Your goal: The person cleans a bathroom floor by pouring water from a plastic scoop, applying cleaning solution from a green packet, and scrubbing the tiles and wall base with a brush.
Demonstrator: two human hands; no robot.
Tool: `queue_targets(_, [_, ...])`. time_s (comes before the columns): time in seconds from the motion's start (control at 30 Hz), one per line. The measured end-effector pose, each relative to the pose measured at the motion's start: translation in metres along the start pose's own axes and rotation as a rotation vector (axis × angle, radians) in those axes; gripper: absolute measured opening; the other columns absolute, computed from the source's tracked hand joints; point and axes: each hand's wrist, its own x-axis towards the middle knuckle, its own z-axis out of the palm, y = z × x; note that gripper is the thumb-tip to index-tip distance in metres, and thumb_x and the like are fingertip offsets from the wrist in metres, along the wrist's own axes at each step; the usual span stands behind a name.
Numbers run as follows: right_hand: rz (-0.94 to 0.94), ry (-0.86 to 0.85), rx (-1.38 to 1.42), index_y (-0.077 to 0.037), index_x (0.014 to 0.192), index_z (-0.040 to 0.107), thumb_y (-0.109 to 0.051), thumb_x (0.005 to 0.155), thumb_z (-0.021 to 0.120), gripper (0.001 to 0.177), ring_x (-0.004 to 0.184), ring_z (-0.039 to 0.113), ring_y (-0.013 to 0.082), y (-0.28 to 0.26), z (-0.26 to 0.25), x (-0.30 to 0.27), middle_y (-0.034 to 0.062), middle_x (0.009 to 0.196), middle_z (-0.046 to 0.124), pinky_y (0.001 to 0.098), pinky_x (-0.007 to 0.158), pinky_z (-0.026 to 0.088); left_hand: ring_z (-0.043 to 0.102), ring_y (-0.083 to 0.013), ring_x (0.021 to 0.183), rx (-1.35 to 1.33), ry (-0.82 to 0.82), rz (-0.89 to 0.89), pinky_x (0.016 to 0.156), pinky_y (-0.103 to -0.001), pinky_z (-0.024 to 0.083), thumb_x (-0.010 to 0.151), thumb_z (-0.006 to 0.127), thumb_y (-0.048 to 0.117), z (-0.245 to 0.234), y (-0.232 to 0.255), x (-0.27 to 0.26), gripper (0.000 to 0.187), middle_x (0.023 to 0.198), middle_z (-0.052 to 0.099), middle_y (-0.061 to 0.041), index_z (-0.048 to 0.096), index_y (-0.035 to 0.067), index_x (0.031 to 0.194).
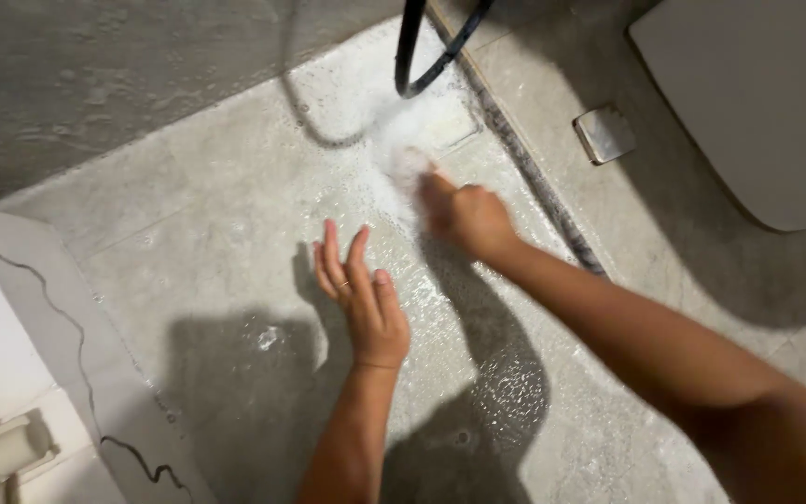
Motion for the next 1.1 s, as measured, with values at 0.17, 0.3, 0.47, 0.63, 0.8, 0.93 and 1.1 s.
queue_targets(0.17, [-0.145,-0.066,-0.186,-0.004,0.105,0.067,-0.031,0.101,0.049,0.032,0.06,0.066,0.025,0.009,0.017,-0.002,0.0159,0.077,0.07,0.0396,0.057,0.056,0.01,-0.041,0.151,-0.016,-0.02,0.056,0.123,-0.056,0.008,0.106,0.027,0.034,0.002,0.005,-0.006,0.051,0.161,0.022,-0.017,0.045,0.005,0.143])
queue_targets(0.3, [-0.366,0.12,-0.17,-0.009,0.122,0.062,-0.027,0.087,0.054,0.039,0.058,0.066,0.0228,-0.015,0.044,-0.036,0.0135,0.079,0.07,0.036,0.053,0.055,0.011,-0.0412,0.151,-0.049,-0.029,0.03,0.123,-0.057,0.007,0.106,0.029,0.032,0.012,0.008,-0.001,0.049,0.161,0.022,-0.018,0.043,0.004,0.143])
queue_targets(0.47, [0.128,-0.131,-0.362,-0.012,0.134,0.04,-0.042,0.098,0.042,0.047,0.063,0.068,0.0264,0.039,0.005,-0.08,0.0174,0.089,0.066,0.0383,0.045,0.058,0.009,-0.0413,0.151,-0.029,-0.095,0.039,0.123,-0.058,0.007,0.105,0.029,0.031,-0.003,-0.007,-0.001,0.05,0.162,0.02,-0.017,0.04,0.004,0.145])
queue_targets(0.63, [0.146,-0.174,-0.606,-0.018,0.155,0.02,-0.034,0.099,0.037,0.06,0.074,0.072,0.0363,0.071,0.008,-0.18,0.0311,0.114,0.057,0.0397,0.043,0.056,0.007,-0.0414,0.15,-0.033,-0.066,-0.022,0.122,-0.058,0.01,0.105,0.031,0.03,-0.011,-0.025,-0.01,0.048,0.162,0.018,-0.018,0.04,0.005,0.146])
queue_targets(0.8, [-0.021,-0.052,-0.582,-0.01,0.15,0.027,-0.022,0.096,0.044,0.058,0.101,0.063,0.0429,0.048,0.017,-0.081,0.0235,0.136,0.047,0.0449,0.051,0.058,0.011,-0.0406,0.151,-0.082,-0.074,-0.04,0.122,-0.057,0.01,0.104,0.032,0.028,0.0,-0.019,-0.018,0.047,0.162,0.019,-0.018,0.042,0.006,0.145])
queue_targets(0.93, [-0.062,0.061,-0.572,0.0,0.137,0.046,-0.01,0.101,0.039,0.039,0.079,0.07,0.034,-0.005,0.007,0.027,0.0244,0.115,0.062,0.0435,0.058,0.061,0.013,-0.0399,0.151,-0.064,-0.054,-0.004,0.124,-0.056,0.01,0.105,0.033,0.029,0.001,-0.014,-0.011,0.047,0.162,0.02,-0.016,0.042,0.006,0.145])
queue_targets(1.1, [-0.073,0.056,-0.468,-0.017,0.135,0.048,-0.036,0.104,0.038,0.038,0.077,0.068,0.0353,-0.008,-0.004,0.022,0.0192,0.093,0.068,0.0486,0.065,0.055,0.012,-0.0405,0.151,-0.064,-0.05,-0.009,0.125,-0.056,0.009,0.106,0.032,0.03,-0.012,-0.014,-0.003,0.048,0.163,0.019,-0.017,0.043,0.005,0.145])
